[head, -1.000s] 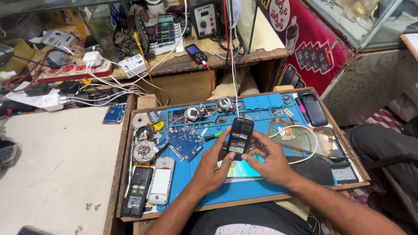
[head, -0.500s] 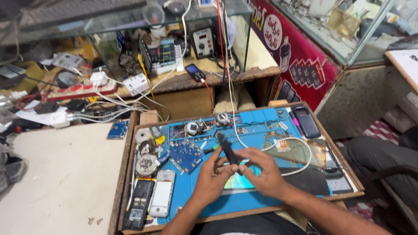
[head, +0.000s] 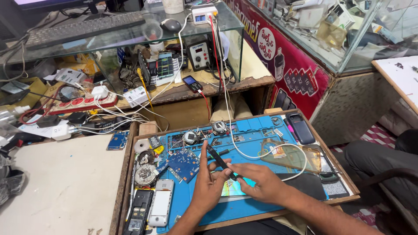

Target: The person handles several mobile phones on a cluttered workbench, removing and inserting batteries, and connecting a charging cable to one device. The person repeatedly picks up, turns over, and sets down multiple phones while working at the bench.

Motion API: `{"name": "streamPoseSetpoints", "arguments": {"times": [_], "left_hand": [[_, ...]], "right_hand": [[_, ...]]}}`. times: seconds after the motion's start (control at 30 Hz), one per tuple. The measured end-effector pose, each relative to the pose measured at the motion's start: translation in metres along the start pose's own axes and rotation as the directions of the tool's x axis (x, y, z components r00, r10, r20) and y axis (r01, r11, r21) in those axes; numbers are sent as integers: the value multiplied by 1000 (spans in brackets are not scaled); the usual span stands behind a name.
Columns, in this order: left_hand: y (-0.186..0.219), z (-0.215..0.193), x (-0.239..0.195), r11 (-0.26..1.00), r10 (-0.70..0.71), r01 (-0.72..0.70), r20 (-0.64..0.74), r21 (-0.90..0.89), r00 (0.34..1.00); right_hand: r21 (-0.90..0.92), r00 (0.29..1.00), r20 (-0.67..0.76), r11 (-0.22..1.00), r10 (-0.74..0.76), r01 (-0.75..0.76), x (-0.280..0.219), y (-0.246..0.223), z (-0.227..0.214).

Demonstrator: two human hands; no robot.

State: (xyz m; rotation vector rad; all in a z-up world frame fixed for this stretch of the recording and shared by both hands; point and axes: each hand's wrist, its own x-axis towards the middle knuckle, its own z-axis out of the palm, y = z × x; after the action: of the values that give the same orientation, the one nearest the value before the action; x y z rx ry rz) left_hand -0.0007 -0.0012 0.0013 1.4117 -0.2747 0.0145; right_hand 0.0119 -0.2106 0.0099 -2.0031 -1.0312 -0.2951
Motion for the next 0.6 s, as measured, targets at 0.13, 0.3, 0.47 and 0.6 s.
{"name": "streamPoseSetpoints", "arguments": {"times": [0.13, 0.3, 0.47, 0.6], "left_hand": [[3, 2, -1, 999, -36, 36, 2, 1, 999], [0, 4, -4, 990, -23, 29, 48, -137, 999], [-3, 8, -7, 983, -91, 94, 25, -156, 996], [10, 8, -3, 992, -24, 29, 43, -122, 999]], "right_hand": [[-32, 996, -28, 996, -80, 79, 4, -2, -3], [-164, 994, -78, 984, -76, 62, -1, -7, 8], [-201, 998, -64, 979, -28, 14, -7, -8, 16], [-176, 977, -181, 981, -111, 79, 4, -14, 10]]}}
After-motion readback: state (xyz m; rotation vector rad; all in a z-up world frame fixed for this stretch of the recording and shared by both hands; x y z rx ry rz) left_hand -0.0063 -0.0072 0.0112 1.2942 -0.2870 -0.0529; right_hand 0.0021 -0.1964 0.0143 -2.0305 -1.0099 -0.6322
